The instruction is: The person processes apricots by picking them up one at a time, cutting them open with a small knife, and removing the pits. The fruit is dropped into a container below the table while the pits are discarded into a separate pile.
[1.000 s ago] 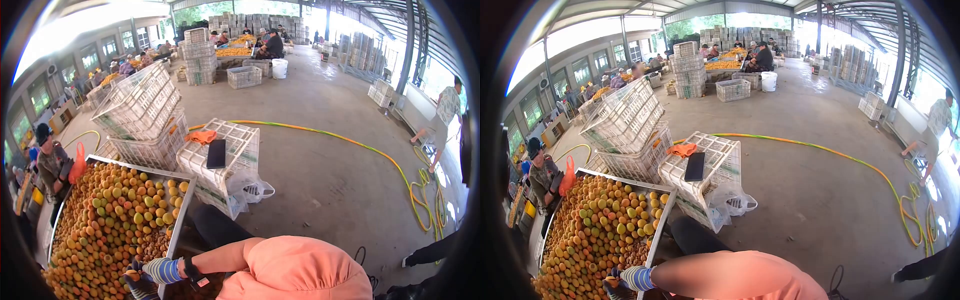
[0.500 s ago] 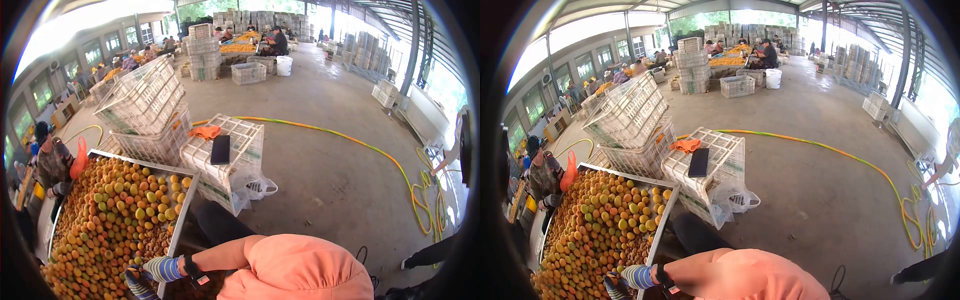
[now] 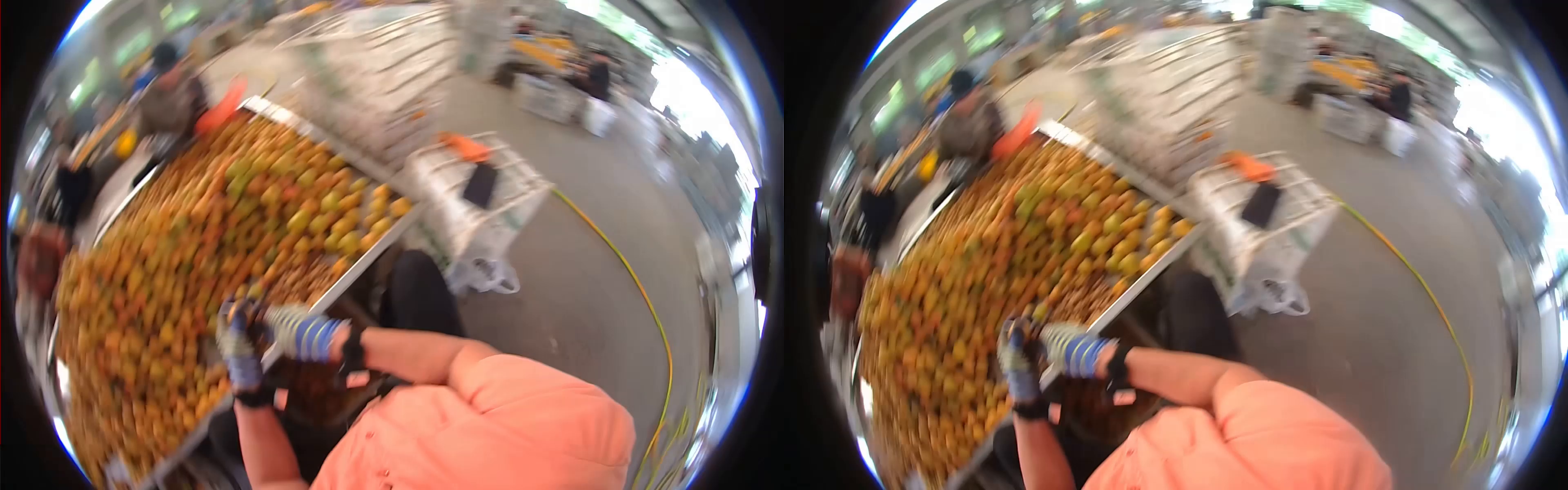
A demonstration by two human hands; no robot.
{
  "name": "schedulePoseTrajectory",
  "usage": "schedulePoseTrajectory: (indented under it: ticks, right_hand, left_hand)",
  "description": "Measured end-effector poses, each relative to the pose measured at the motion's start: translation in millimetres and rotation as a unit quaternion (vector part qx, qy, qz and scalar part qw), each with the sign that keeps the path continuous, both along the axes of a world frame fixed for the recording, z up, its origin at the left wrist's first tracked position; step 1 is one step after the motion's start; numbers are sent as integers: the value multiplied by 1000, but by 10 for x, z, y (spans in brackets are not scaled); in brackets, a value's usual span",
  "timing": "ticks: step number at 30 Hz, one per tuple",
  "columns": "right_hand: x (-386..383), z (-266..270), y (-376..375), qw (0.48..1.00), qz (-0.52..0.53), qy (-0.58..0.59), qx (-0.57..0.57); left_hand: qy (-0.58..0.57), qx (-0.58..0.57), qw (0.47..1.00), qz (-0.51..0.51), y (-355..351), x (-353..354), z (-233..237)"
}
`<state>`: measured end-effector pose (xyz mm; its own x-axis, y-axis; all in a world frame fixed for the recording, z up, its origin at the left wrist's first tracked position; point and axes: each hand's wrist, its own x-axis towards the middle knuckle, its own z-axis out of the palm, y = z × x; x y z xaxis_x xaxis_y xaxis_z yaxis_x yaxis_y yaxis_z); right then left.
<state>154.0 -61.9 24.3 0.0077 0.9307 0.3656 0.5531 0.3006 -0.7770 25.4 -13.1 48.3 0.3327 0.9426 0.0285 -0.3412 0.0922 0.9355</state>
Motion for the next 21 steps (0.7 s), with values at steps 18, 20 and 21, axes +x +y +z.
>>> schedulePoseTrajectory:
  ticks: [18, 20, 21]
  right_hand:
    - [-145, -106, 170, 990, 29, 44, -130]
    - [-151, -195, 169, 982, 78, 107, -131]
    - [-155, -227, 174, 976, 101, 140, -131]
  left_hand:
    - [-28, -50, 996, 62, 193, -72, -306]
    - [-29, -56, 997, 42, 192, -70, -316]
    - [-29, -59, 997, 32, 194, -73, -317]
